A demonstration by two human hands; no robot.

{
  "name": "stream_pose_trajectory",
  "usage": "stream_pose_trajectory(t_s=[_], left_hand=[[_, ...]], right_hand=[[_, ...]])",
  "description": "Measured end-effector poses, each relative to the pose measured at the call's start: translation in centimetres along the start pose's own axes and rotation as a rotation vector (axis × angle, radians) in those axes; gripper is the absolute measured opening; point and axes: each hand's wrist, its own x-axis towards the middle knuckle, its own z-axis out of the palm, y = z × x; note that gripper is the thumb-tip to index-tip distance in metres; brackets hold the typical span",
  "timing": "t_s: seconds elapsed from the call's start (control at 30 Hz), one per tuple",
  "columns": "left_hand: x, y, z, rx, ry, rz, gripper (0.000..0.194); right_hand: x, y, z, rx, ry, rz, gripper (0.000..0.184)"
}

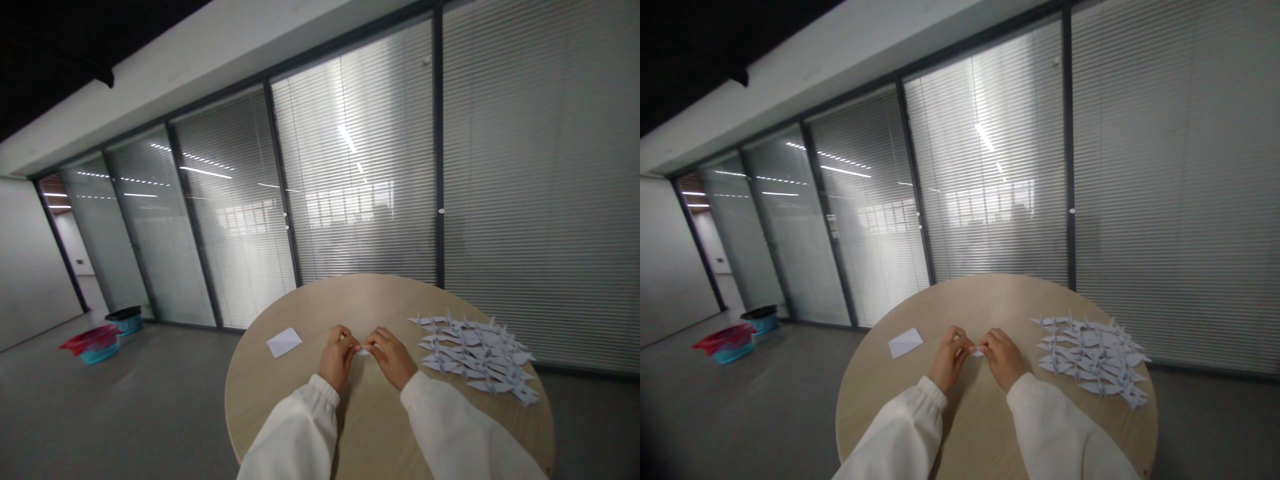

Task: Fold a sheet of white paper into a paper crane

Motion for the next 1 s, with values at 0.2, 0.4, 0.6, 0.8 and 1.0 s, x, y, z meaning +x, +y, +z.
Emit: stream_pose_trajectory(t_s=[0.2,0.4,0.6,0.8,1.0], left_hand=[[0.1,-0.8,0.3,-0.038,-0.023,-0.081,0.02],[-0.1,-1.0,0.4,-0.143,-0.183,-0.062,0.039],[-0.2,-1.1,0.5,-0.195,-0.245,0.031,0.041],[0.0,-1.0,0.2,-0.138,-0.174,0.007,0.021],[0.0,-1.0,0.0,-0.073,-0.154,-0.074,0.023]], right_hand=[[-0.1,0.8,0.7,0.15,-0.05,0.094,0.02],[-0.2,2.0,1.5,0.49,-0.099,0.389,0.024],[0.2,2.3,1.6,0.85,-0.147,0.628,0.034],[0.1,2.0,1.5,1.004,-0.172,0.706,0.031],[0.1,1.9,1.6,0.957,-0.186,0.687,0.04]])
